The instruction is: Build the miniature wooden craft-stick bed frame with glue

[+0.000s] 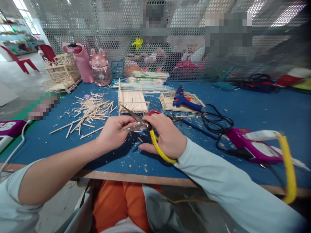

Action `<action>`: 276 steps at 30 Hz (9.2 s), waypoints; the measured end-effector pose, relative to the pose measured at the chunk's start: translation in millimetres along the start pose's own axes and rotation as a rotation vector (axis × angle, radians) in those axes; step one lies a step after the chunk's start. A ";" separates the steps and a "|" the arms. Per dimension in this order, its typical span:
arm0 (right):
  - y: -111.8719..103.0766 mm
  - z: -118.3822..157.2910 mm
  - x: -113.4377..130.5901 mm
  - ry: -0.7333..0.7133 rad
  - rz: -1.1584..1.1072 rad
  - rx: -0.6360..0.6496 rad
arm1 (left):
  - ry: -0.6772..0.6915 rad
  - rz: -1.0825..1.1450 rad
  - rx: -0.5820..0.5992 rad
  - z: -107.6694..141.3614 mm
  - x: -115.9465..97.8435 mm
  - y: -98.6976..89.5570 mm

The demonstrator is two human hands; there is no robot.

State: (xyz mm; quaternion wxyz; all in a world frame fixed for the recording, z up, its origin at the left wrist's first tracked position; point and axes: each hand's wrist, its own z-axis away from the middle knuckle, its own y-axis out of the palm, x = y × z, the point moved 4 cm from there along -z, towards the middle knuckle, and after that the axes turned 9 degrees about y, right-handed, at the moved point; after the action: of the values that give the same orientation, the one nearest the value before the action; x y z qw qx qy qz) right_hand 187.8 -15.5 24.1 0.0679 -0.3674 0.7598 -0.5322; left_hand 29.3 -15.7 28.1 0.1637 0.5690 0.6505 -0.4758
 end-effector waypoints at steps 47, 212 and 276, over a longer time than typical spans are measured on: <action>-2.1 3.1 10.8 0.140 -0.681 -0.028 | -0.496 0.611 0.415 12.4 3.0 31.6; -3.6 -3.2 -2.0 -0.006 -0.108 -0.035 | -0.246 0.506 -0.164 -6.4 10.5 4.5; 0.6 1.2 2.5 -0.006 -0.032 -0.112 | -0.078 0.313 -0.161 -3.9 1.0 1.5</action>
State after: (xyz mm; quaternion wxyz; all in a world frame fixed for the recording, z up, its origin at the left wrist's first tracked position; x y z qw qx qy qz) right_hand 186.3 -17.9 23.8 0.0410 -0.3840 0.7822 -0.4890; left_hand 31.6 -12.1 28.6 0.3062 0.6293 0.5832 -0.4125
